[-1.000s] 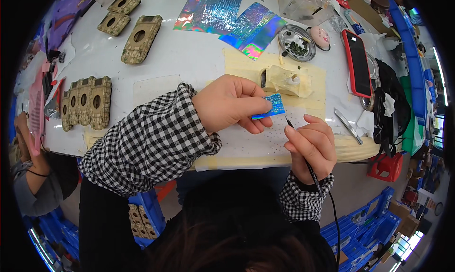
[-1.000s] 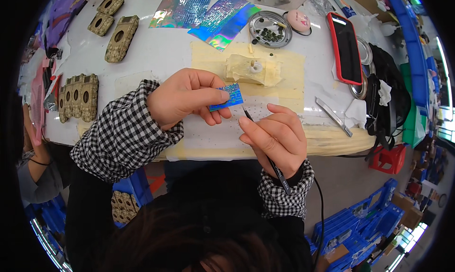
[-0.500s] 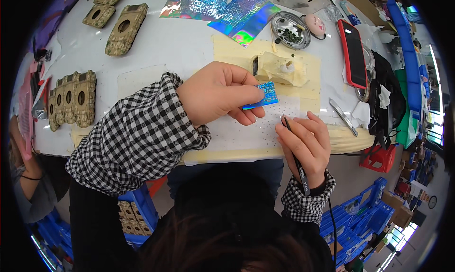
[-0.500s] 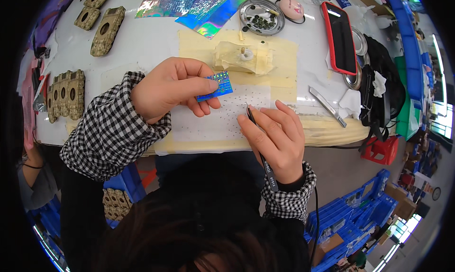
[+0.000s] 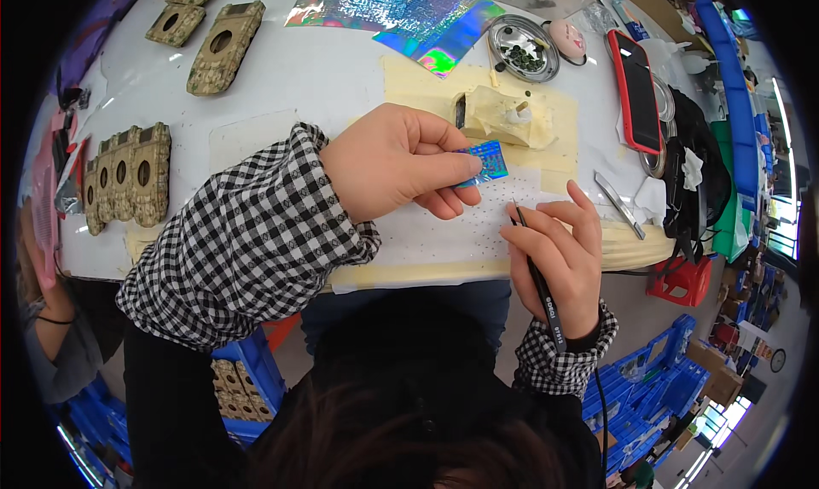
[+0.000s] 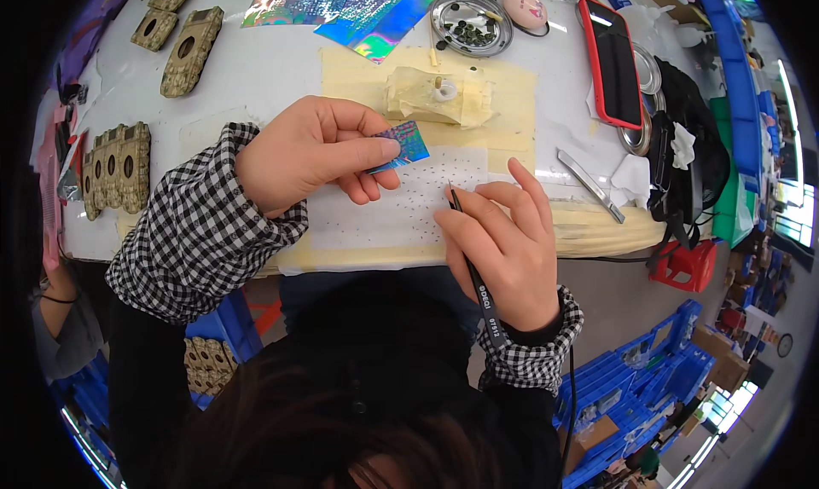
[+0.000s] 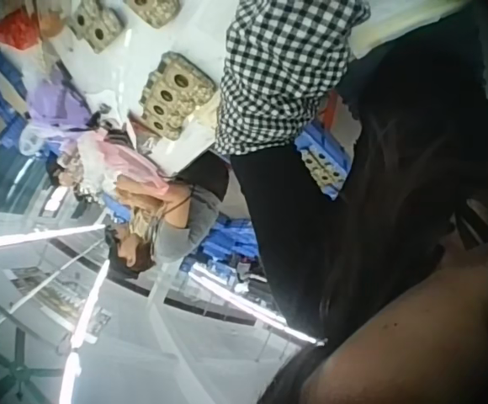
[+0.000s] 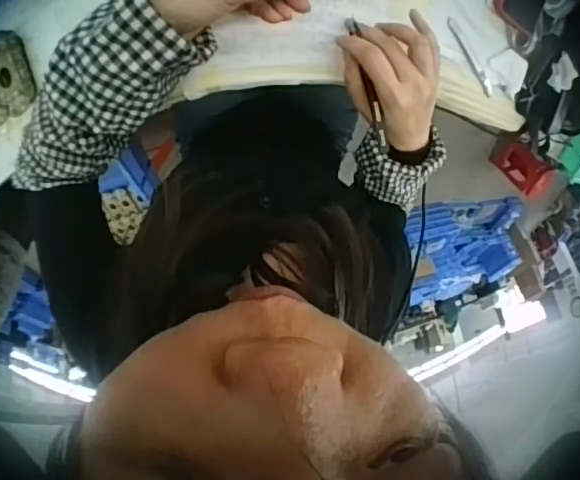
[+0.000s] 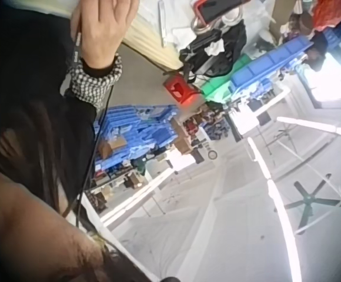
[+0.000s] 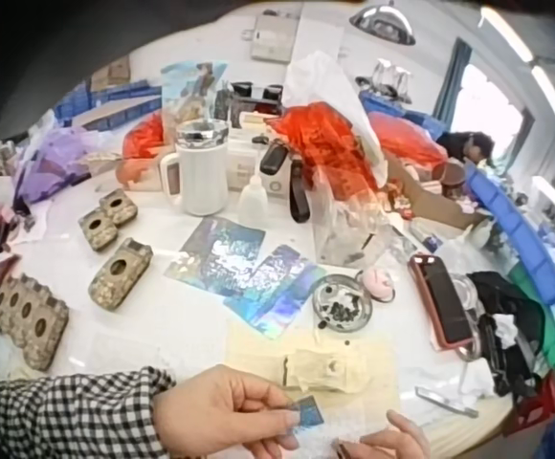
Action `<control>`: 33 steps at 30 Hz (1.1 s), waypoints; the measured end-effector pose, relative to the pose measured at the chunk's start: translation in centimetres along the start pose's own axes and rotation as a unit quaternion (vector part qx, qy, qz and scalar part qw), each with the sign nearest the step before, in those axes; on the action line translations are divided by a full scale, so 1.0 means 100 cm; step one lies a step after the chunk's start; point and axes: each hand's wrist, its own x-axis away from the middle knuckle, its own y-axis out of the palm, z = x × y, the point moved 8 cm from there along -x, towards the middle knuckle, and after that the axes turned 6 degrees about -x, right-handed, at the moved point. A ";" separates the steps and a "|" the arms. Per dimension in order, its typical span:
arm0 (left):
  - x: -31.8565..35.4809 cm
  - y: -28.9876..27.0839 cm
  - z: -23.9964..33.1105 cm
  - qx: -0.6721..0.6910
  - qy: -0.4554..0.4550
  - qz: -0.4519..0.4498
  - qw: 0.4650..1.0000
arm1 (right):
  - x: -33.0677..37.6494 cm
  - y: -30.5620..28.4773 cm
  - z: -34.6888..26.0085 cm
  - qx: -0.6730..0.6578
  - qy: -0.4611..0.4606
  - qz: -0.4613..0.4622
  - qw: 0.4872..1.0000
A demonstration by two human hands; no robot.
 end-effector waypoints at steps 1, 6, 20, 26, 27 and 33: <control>0.000 0.000 0.000 0.001 -0.001 0.002 1.000 | 0.001 -0.003 0.001 -0.005 0.005 0.009 1.000; 0.001 0.001 0.001 0.001 -0.002 -0.003 1.000 | 0.005 -0.020 -0.002 -0.043 0.023 0.100 0.994; 0.002 0.004 0.003 0.008 0.010 -0.023 1.000 | -0.012 -0.005 -0.013 -0.114 0.007 0.146 0.983; 0.002 0.004 0.000 0.005 0.006 -0.025 1.000 | -0.009 -0.004 -0.012 -0.110 0.008 0.154 0.982; 0.002 0.004 0.000 0.006 0.007 -0.025 1.000 | -0.009 -0.004 -0.012 -0.108 0.007 0.155 0.982; 0.003 0.003 0.001 0.007 -0.001 -0.017 1.000 | -0.008 -0.006 -0.013 -0.104 0.003 0.150 0.983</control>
